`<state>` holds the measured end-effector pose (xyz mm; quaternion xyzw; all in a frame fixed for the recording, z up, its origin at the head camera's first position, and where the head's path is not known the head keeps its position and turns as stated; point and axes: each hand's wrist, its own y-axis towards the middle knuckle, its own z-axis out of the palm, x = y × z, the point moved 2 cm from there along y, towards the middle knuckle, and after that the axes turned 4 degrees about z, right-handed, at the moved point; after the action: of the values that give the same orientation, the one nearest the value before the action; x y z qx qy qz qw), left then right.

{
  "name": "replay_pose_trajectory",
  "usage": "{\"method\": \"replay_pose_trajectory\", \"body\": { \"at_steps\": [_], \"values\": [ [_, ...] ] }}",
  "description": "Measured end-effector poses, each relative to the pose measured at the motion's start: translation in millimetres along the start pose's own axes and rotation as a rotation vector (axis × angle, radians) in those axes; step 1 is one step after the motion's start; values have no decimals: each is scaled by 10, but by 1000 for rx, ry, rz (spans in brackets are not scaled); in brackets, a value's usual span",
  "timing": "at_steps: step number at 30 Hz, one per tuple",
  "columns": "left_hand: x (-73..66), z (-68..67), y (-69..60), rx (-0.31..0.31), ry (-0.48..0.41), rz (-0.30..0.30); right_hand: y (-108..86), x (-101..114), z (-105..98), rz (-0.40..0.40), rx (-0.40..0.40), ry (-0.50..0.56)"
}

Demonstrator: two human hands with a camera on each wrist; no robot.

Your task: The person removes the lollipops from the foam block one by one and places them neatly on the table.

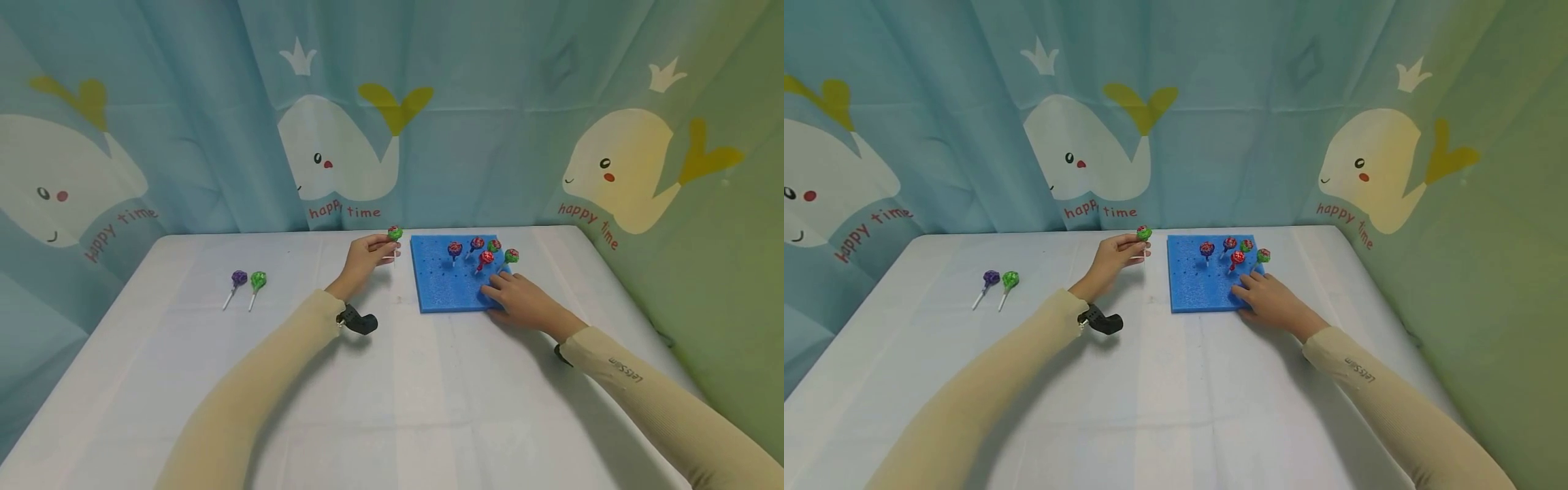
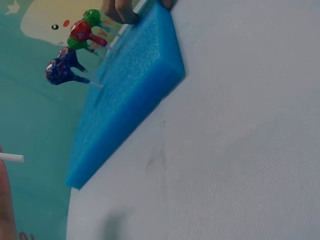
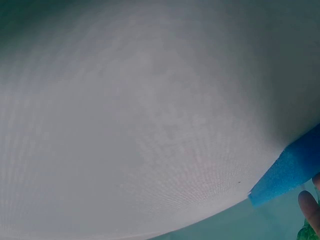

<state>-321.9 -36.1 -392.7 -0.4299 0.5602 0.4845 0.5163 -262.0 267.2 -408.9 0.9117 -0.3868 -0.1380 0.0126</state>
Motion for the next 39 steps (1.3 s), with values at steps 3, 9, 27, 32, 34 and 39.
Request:
{"method": "replay_pose_trajectory", "body": {
  "at_steps": [3,9,27,32,34,39],
  "values": [
    [-24,-89,-40,-6,-4,-5,0,4,-6,3,2,4],
    [-21,-297,-119,-35,-29,-28,0,1,-3,4,9,8],
    [-14,-943,-412,-106,26,-88,-1,9,-14,17,30,23],
    [-25,-1084,-498,-114,-4,-100,-2,4,-7,15,26,26],
    [-24,-1142,-534,-119,-10,-111,-2,6,-11,11,23,26],
    [-10,-1298,-630,-132,-27,-136,2,6,-21,5,22,23]
  ]
}}
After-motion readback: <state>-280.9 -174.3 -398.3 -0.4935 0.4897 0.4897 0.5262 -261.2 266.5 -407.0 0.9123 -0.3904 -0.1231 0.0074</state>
